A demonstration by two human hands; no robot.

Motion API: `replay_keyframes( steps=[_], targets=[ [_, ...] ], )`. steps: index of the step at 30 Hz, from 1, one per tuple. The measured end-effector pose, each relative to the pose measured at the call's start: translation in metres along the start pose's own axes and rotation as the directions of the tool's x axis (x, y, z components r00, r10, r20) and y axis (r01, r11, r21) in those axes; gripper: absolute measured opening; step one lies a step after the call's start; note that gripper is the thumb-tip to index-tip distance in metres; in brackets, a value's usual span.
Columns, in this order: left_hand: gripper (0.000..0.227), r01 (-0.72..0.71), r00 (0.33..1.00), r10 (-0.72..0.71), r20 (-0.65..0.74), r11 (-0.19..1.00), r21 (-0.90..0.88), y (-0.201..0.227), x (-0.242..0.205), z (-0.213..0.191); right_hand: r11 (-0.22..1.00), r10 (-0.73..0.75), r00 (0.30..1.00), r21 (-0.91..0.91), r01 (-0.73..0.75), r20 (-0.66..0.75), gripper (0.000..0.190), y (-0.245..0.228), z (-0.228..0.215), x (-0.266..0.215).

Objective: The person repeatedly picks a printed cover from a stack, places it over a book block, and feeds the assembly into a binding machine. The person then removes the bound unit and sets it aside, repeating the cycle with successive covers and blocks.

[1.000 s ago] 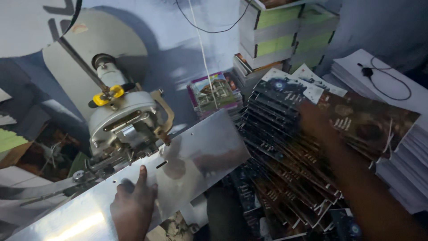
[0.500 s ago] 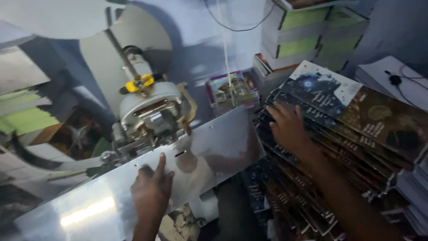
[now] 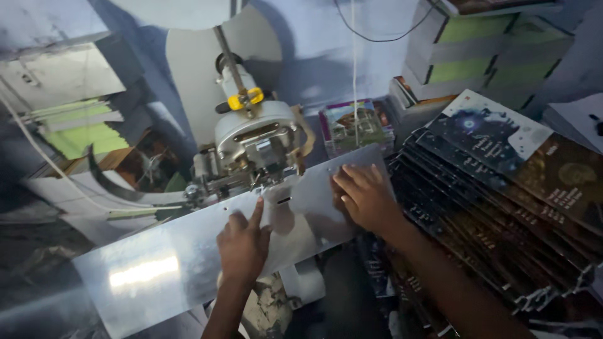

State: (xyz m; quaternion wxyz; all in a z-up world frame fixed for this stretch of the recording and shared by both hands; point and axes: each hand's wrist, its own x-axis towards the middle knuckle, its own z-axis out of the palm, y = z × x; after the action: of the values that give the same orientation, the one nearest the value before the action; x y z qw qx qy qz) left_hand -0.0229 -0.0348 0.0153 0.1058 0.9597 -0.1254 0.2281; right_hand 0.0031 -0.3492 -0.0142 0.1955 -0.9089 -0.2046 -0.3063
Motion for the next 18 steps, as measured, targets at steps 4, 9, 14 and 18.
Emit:
replay_keyframes(
  steps=[4,9,14,18],
  targets=[
    [0.069,-0.009,1.000,0.011,0.012,0.986,-0.164,-0.008,-0.007,-0.007,0.993,-0.105,0.994,0.043,0.106,-0.022,0.048,-0.032,0.011,0.011],
    [0.061,0.048,0.997,-0.012,0.071,0.851,-0.523,-0.028,-0.014,-0.013,0.965,-0.210,0.977,0.151,0.214,-0.042,0.043,-0.072,0.022,0.022],
    [0.041,-0.101,0.986,0.026,-0.164,0.877,-0.469,-0.040,-0.024,-0.017,0.946,-0.286,0.956,0.137,0.293,-0.069,0.042,-0.103,0.042,0.035],
    [0.013,-0.046,0.976,-0.042,-0.215,0.921,-0.386,-0.052,-0.025,-0.019,0.933,-0.345,0.938,0.095,0.347,-0.029,0.043,-0.122,0.060,0.044]
  ],
)
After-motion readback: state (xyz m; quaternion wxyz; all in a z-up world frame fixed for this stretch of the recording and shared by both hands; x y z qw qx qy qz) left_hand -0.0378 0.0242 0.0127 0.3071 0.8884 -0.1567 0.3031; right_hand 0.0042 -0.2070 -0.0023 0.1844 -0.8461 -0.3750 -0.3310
